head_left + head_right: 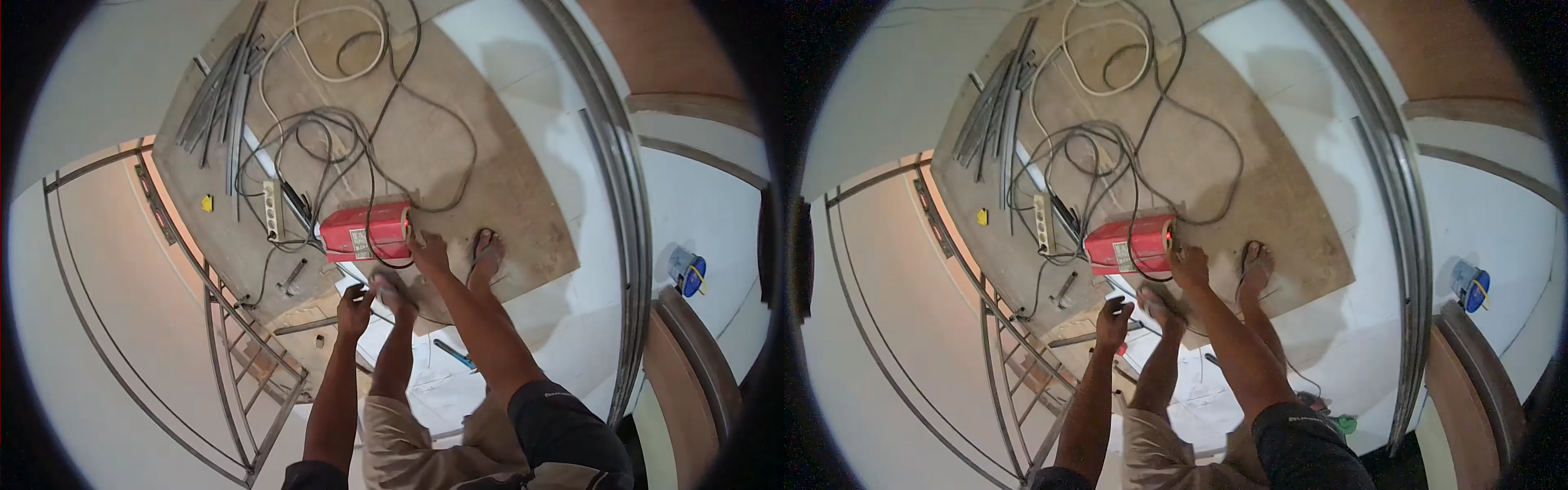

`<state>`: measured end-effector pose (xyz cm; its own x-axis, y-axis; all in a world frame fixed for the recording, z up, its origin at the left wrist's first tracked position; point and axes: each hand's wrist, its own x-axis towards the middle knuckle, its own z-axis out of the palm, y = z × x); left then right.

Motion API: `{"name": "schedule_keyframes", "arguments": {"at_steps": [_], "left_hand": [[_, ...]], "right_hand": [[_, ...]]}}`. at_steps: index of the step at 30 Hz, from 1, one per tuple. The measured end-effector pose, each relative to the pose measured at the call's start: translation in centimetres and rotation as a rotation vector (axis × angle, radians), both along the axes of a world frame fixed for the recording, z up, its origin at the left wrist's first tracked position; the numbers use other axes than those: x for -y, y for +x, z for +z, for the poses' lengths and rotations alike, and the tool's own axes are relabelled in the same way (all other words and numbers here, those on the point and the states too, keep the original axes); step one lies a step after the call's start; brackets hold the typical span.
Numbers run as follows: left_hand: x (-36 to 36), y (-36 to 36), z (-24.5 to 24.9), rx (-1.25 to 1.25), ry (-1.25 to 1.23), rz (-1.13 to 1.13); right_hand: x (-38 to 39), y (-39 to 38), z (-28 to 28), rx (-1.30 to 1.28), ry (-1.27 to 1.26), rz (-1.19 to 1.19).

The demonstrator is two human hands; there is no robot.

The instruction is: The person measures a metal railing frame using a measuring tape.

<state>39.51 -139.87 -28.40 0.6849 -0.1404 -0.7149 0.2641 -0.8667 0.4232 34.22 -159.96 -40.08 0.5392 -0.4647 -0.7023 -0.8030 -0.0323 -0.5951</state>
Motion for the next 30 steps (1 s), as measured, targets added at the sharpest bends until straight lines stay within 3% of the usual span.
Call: {"name": "schedule_keyframes", "arguments": {"at_steps": [4, 5, 6, 8, 10, 11, 13, 15, 16, 17, 19, 20, 22, 25, 26, 27, 30], "left_hand": [[-1.7, 2.3, -6.7, 0.069, -0.040, 0.139], [-1.3, 3.1, -7.8, 0.045, -0.045, 0.127], [-1.3, 3.3, -8.1, 0.011, -0.043, 0.119], [-1.4, 3.4, -8.8, -0.044, -0.064, 0.112], [-2.2, 2.7, -7.9, -0.068, -0.173, 0.178], [-3.1, 2.0, -7.6, -0.110, -0.181, 0.179], [-4.7, 1.2, -5.2, -0.145, -0.204, 0.084], [-7.2, 0.1, -2.2, -0.180, -0.208, -0.041], [-8.9, -0.6, -1.3, -0.217, -0.205, -0.090], [-10.0, -0.7, 0.5, -0.248, -0.198, -0.086], [-12.3, -0.2, 4.0, -0.337, -0.145, -0.124], [-13.7, 0.1, 5.4, -0.381, -0.093, -0.139], [-18.2, -0.8, 6.4, -0.338, -0.056, -0.127], [-22.3, 0.1, 7.5, -0.350, 0.100, -0.157], [-23.1, 0.7, 8.1, -0.409, 0.211, -0.222], [-23.5, 1.1, 9.0, -0.302, 0.263, -0.306], [-22.8, 2.5, 10.8, -0.309, 0.283, -0.291]], "right_hand": [[-4.3, 2.8, -8.9, -0.087, -0.041, -0.005], [-3.9, 2.6, -9.8, 0.083, -0.022, 0.023], [-3.9, 1.2, -9.9, 0.072, -0.026, 0.032], [-1.5, 0.7, -5.7, 0.194, -0.043, -0.069], [0.1, -0.6, -0.6, 0.020, -0.089, -0.177], [0.9, -1.9, 1.5, -0.160, -0.256, 0.078], [1.9, -8.7, 1.1, -0.196, -0.122, 0.057], [2.8, -13.7, 6.2, -0.385, -0.118, 0.087], [1.5, -20.9, 2.7, -0.421, -0.267, 0.088], [2.7, -21.4, 7.2, -0.540, -0.072, 0.105], [2.1, -24.4, 11.4, -0.735, -0.104, 0.166], [1.6, -27.8, 11.1, -0.695, -0.106, 0.322], [-0.1, -28.0, 14.7, -0.592, -0.160, 0.138], [-1.6, -26.6, 18.1, -0.459, 0.090, -0.147], [-1.8, -25.4, 20.1, -0.410, 0.098, -0.178], [-2.2, -25.1, 20.6, -0.343, 0.060, -0.200], [-2.6, -25.5, 21.3, -0.280, -0.023, -0.200]]}}
